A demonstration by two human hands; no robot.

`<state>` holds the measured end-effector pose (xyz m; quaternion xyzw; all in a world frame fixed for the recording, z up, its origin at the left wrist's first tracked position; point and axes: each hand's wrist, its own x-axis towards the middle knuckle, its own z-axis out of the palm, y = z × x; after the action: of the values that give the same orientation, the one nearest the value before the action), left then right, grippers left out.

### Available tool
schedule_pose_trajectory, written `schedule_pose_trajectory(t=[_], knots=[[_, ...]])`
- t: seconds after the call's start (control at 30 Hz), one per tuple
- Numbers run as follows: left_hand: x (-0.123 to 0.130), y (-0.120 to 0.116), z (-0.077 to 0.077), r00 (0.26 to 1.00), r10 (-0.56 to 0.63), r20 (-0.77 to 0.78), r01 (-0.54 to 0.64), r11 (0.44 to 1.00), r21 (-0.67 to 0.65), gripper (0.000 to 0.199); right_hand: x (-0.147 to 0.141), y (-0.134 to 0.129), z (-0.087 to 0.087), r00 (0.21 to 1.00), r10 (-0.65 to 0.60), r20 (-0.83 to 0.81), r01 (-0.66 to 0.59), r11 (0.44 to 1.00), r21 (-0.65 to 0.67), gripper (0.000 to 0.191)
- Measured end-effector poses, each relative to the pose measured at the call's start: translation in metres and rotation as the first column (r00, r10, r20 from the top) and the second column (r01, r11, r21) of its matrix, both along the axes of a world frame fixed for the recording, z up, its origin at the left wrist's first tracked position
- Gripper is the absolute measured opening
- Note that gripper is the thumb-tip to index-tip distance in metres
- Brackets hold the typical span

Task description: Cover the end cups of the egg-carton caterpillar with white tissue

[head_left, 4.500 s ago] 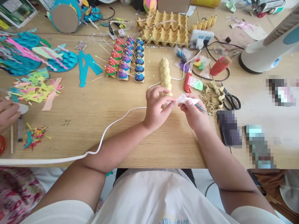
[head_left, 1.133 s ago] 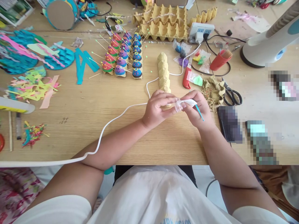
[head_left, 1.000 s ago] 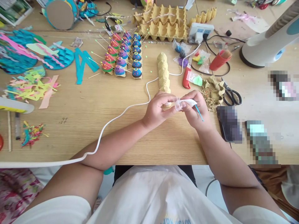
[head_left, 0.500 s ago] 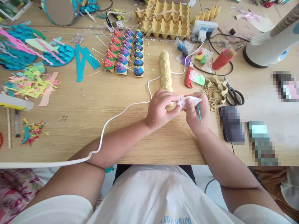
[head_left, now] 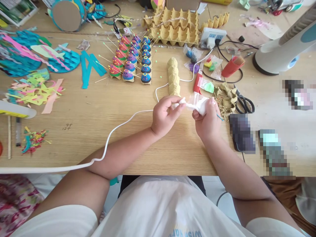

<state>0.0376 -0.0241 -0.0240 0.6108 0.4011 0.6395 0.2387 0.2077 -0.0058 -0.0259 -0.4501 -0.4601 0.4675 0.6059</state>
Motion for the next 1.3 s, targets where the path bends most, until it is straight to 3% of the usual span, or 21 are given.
schedule_pose_trajectory(t=[0.1,0.2,0.3,0.47,0.57,0.77,1.0,1.1,1.2,1.3], knots=[[0.001,0.007,-0.009,0.983,0.079,0.167,-0.060,0.991,-0.121,0.040,0.006,0.005,-0.009,0.998,-0.048,-0.038,0.049,0.998,0.036,0.046],[-0.001,0.017,-0.015,0.974,0.123,0.193,-0.092,0.983,-0.160,0.051,0.007,0.008,-0.013,0.995,-0.086,-0.050,0.087,0.996,0.021,0.046],[-0.004,0.019,-0.018,0.987,0.129,0.090,-0.121,0.988,-0.093,0.052,0.004,0.006,-0.012,0.996,-0.073,-0.047,0.074,0.997,0.005,0.046],[-0.003,0.007,-0.016,0.995,-0.023,-0.095,0.026,0.999,0.025,0.049,0.002,-0.002,-0.009,0.997,0.022,0.076,-0.027,0.997,0.067,0.043],[-0.002,0.003,-0.015,0.983,-0.045,-0.178,0.058,0.996,0.067,0.043,0.005,-0.003,-0.009,0.993,0.063,0.104,-0.074,0.992,0.102,0.043],[-0.003,0.004,-0.015,0.978,-0.118,-0.172,0.129,0.990,0.052,0.048,0.004,-0.003,-0.008,0.983,0.102,0.150,-0.118,0.987,0.107,0.047],[-0.004,0.003,-0.011,0.984,-0.106,-0.144,0.120,0.989,0.087,0.036,-0.004,-0.005,-0.004,0.993,0.116,0.011,-0.116,0.993,0.023,0.046],[-0.004,0.003,-0.011,0.984,-0.098,-0.146,0.110,0.991,0.072,0.032,0.009,0.005,-0.005,0.999,0.033,-0.009,-0.033,0.999,0.000,0.042],[-0.005,0.010,-0.014,0.997,-0.014,-0.074,0.017,0.999,0.045,0.038,0.021,0.019,-0.007,0.983,-0.158,-0.096,0.159,0.987,0.003,0.044],[-0.005,0.017,-0.019,0.997,0.080,-0.019,-0.079,0.995,0.066,0.050,0.017,0.018,-0.004,0.990,-0.116,-0.083,0.120,0.992,0.036,0.046]])
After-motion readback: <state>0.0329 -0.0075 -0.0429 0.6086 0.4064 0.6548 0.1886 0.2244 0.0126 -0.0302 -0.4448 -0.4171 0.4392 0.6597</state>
